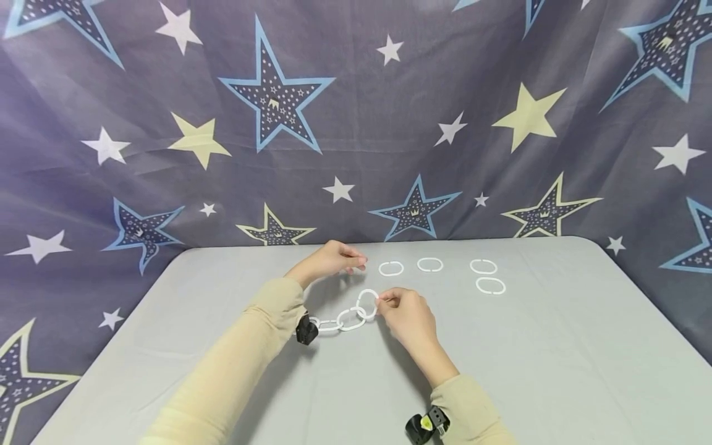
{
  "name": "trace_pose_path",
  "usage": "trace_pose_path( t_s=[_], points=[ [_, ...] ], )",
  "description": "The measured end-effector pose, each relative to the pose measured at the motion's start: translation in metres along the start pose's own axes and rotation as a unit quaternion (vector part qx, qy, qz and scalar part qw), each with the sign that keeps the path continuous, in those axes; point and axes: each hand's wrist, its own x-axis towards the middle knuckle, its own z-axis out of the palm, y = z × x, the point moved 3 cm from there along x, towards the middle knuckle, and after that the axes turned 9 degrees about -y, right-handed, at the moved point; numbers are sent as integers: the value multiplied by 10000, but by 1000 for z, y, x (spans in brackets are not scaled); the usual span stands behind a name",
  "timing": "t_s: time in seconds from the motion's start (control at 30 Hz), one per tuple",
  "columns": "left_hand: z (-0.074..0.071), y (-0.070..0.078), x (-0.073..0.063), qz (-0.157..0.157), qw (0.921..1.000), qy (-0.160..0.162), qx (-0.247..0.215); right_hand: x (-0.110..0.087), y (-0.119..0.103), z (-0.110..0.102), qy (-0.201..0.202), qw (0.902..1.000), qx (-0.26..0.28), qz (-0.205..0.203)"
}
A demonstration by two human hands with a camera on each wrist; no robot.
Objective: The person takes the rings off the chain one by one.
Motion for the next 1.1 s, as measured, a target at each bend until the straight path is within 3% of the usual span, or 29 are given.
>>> trace_pose_path(
  t_s=[0.23,0.47,0.6,0.77,1.1],
  points=[
    [6,3,-25,244,9995,-191,-99,0,3,4,-44,10000,28,-10],
    [5,4,-52,410,9956,-16,837,0,4,4,-36,10000,0,-25],
    [7,3,-69,216,9946,148,1008,1,3,2,-3,10000,-51,-51],
    [12,0,-87,-281,9936,279,1061,1,4,2,-60,10000,-40,-67],
    [17,-11,-105,-520,9931,573,878,0,3,2,-42,9999,-12,-137]
  ],
)
